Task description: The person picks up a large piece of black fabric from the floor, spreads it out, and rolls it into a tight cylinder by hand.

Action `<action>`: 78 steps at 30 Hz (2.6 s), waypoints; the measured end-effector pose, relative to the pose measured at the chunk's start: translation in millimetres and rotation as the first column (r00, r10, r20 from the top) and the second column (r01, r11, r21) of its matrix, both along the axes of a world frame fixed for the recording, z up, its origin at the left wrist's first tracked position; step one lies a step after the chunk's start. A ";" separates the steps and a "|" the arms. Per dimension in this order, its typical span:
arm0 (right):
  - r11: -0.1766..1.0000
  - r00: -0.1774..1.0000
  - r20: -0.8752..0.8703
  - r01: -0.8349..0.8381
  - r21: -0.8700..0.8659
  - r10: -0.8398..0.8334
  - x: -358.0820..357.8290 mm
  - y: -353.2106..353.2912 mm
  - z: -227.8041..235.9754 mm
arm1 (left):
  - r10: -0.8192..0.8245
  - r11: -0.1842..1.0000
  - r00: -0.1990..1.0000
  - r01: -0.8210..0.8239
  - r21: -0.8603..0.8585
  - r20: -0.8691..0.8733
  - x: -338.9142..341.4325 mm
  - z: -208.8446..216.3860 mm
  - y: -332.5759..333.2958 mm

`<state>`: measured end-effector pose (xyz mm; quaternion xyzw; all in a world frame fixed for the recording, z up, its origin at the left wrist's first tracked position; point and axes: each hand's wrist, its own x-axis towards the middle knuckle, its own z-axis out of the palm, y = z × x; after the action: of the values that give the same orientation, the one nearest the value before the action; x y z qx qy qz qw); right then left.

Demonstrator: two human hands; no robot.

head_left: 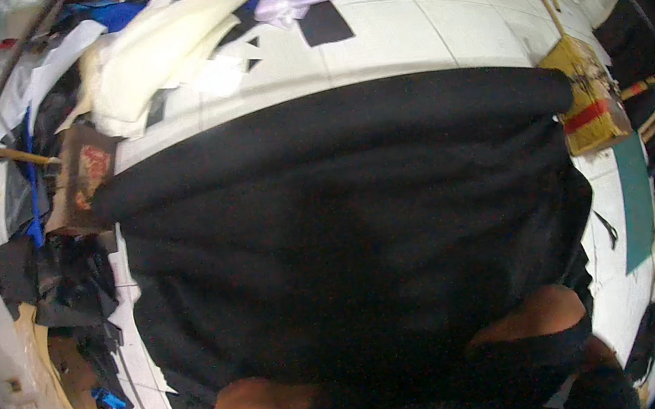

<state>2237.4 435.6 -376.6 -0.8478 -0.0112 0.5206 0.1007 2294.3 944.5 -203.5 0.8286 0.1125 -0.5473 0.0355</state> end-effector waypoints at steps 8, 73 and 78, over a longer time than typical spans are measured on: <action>0.972 0.709 0.698 -0.219 0.087 0.097 295.2 12.1 39.7 | 0.177 0.906 0.765 0.119 -0.406 0.619 147.0 -102.8 110.0; 0.980 0.619 0.765 -0.177 -0.088 0.180 357.3 26.0 -40.8 | 0.032 0.972 0.548 0.177 -0.153 0.836 207.3 -177.0 126.7; 0.990 0.819 0.564 -0.138 0.019 0.103 152.7 2.8 24.1 | 0.090 0.974 0.877 0.020 -0.224 0.471 31.4 -123.5 108.7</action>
<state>2390.1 438.4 -352.5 -0.9574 -0.1094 0.2533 0.0848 2325.8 1053.3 -326.9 0.9266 0.0534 -0.3340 0.1645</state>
